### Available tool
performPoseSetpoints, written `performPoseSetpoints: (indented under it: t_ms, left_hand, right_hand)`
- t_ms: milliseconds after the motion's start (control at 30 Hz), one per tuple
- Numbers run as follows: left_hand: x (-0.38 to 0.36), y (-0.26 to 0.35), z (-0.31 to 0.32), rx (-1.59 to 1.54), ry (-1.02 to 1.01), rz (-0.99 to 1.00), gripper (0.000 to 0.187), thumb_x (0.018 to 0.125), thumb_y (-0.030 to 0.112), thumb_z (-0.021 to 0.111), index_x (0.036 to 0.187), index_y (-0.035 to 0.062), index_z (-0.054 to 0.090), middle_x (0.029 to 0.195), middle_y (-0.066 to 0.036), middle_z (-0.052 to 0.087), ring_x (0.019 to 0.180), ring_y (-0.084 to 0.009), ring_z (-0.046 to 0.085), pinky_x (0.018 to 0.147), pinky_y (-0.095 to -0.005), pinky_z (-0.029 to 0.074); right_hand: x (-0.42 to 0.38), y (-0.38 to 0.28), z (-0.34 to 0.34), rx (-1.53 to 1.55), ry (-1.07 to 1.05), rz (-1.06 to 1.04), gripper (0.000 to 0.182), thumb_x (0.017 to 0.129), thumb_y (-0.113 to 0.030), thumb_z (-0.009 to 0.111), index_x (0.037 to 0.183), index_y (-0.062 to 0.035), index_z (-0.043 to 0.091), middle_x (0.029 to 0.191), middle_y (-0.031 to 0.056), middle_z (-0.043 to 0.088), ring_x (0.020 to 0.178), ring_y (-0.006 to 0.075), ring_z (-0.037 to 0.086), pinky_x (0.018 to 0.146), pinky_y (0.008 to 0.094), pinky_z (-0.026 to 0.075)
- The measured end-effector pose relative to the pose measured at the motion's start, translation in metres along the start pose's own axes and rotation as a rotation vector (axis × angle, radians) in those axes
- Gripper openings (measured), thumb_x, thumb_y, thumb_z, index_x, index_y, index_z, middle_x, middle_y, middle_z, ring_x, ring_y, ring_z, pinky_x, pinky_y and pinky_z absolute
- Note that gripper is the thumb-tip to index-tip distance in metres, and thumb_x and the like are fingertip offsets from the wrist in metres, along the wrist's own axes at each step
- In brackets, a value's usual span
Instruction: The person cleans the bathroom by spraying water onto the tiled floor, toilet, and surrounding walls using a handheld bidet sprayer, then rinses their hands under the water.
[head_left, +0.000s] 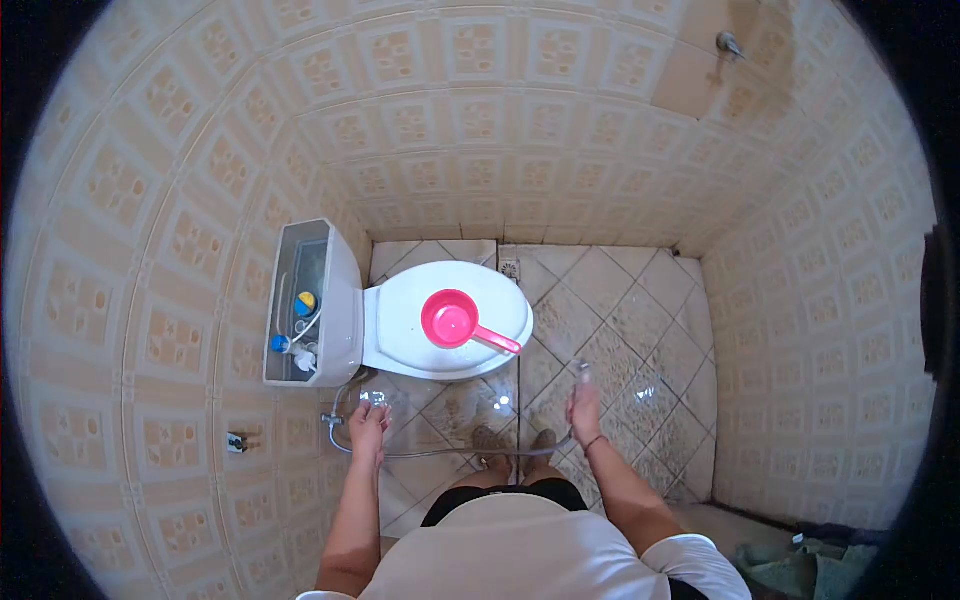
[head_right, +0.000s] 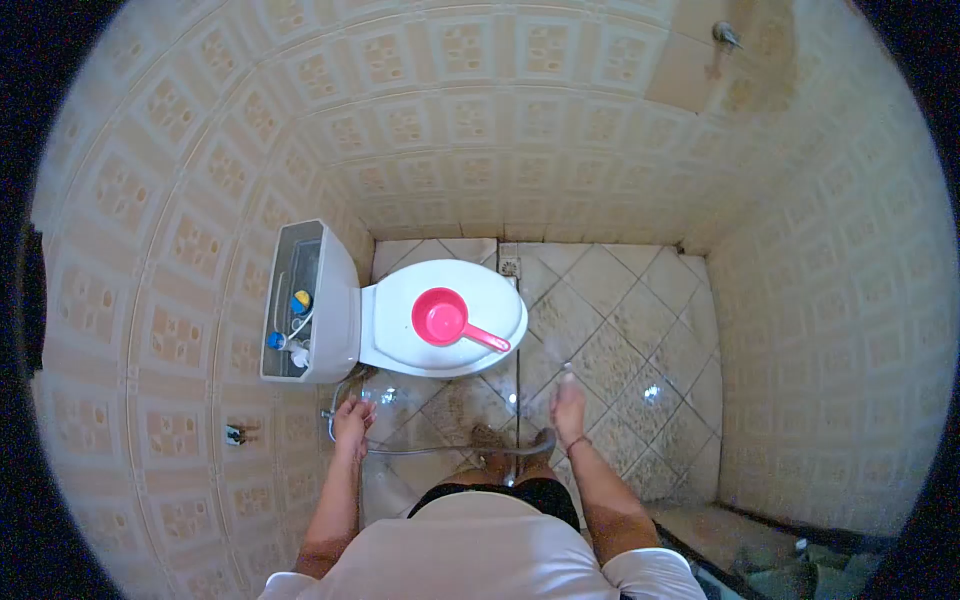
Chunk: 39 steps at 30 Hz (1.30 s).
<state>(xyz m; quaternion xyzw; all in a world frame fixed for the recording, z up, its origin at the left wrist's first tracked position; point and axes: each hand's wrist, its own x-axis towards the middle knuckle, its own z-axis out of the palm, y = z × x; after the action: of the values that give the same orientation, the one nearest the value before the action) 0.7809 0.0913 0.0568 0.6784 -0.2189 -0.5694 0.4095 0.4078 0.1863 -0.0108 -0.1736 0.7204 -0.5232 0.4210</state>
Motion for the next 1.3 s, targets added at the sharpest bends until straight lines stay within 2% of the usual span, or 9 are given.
performPoseSetpoints:
  t_ms: [167,300,400,600,833,900,1000,1133,1300]
  left_hand:
    - [0.003,0.004,0.019,0.121,-0.062,0.021,0.044,0.078,0.011,0.055,0.116,-0.0028,0.037,0.095,-0.009,0.053,0.079,-0.0158,0.056,0.062,-0.0244,0.046]
    - [-0.006,0.012,0.039,0.200,-0.122,0.046,0.046,0.077,0.012,0.055,0.116,-0.0028,0.036,0.095,-0.009,0.053,0.080,-0.0157,0.055,0.064,-0.0253,0.045]
    - [-0.009,0.010,0.051,0.247,-0.168,0.054,0.045,0.077,0.013,0.056,0.115,-0.0027,0.037,0.095,-0.009,0.053,0.080,-0.0155,0.055,0.064,-0.0253,0.045]
    - [-0.016,0.001,0.062,0.363,-0.257,0.005,0.057,0.076,0.010,0.056,0.122,-0.0057,0.028,0.110,-0.014,0.047,0.084,-0.0168,0.055,0.065,-0.0254,0.046]
    - [-0.034,-0.006,0.073,0.419,-0.341,0.037,0.049,0.077,0.011,0.056,0.118,-0.0047,0.033,0.102,-0.011,0.050,0.082,-0.0163,0.055,0.065,-0.0257,0.045]
    - [-0.043,-0.008,0.072,0.420,-0.367,0.023,0.053,0.076,0.010,0.056,0.120,-0.0055,0.031,0.106,-0.013,0.049,0.083,-0.0166,0.054,0.065,-0.0259,0.045]
    - [-0.052,-0.007,0.074,0.432,-0.393,0.019,0.052,0.076,0.011,0.056,0.120,-0.0053,0.031,0.103,-0.011,0.051,0.082,-0.0161,0.054,0.064,-0.0260,0.045]
    - [-0.057,-0.018,0.078,0.444,-0.465,0.048,0.053,0.077,0.011,0.055,0.120,-0.0055,0.030,0.100,-0.011,0.052,0.082,-0.0158,0.054,0.064,-0.0258,0.044]
    - [-0.069,-0.018,0.089,0.455,-0.535,0.062,0.054,0.077,0.010,0.055,0.121,-0.0063,0.029,0.100,-0.011,0.052,0.083,-0.0158,0.054,0.064,-0.0252,0.044]
  right_hand:
    - [-0.046,0.038,0.018,-0.280,-0.260,-0.377,0.048,0.087,-0.041,0.030,0.054,-0.0081,0.041,0.044,0.0014,0.039,0.035,0.0120,0.036,0.034,0.0269,0.029]
    - [-0.052,0.053,0.001,-0.336,0.034,-0.363,0.047,0.086,-0.040,0.031,0.055,-0.0063,0.042,0.044,0.0020,0.038,0.036,0.0124,0.037,0.035,0.0283,0.029]
    - [-0.058,0.036,-0.031,0.059,0.211,-0.004,0.046,0.086,-0.042,0.032,0.058,-0.0071,0.043,0.044,0.0010,0.037,0.034,0.0112,0.035,0.034,0.0264,0.028]
    - [-0.054,0.028,-0.053,0.236,0.159,0.065,0.045,0.085,-0.045,0.031,0.062,-0.0088,0.043,0.044,-0.0002,0.036,0.033,0.0094,0.033,0.031,0.0237,0.026]
    - [-0.122,0.087,-0.091,0.112,0.273,0.104,0.045,0.084,-0.049,0.031,0.064,-0.0102,0.042,0.043,-0.0009,0.035,0.030,0.0093,0.030,0.029,0.0231,0.024]
    - [-0.148,0.097,-0.110,0.420,0.618,0.219,0.044,0.084,-0.050,0.031,0.066,-0.0107,0.041,0.043,-0.0013,0.034,0.029,0.0098,0.029,0.028,0.0226,0.024]
    - [-0.170,0.108,-0.144,0.696,0.911,0.111,0.042,0.084,-0.050,0.031,0.069,-0.0111,0.040,0.042,-0.0014,0.033,0.029,0.0093,0.029,0.028,0.0222,0.024]
    - [-0.186,0.112,-0.140,0.408,0.727,0.050,0.042,0.084,-0.050,0.031,0.068,-0.0116,0.039,0.042,-0.0017,0.033,0.030,0.0087,0.028,0.028,0.0215,0.023]
    - [-0.187,0.091,-0.150,0.461,0.994,-0.121,0.040,0.085,-0.047,0.032,0.067,-0.0120,0.039,0.044,-0.0017,0.034,0.031,0.0076,0.029,0.028,0.0209,0.022]
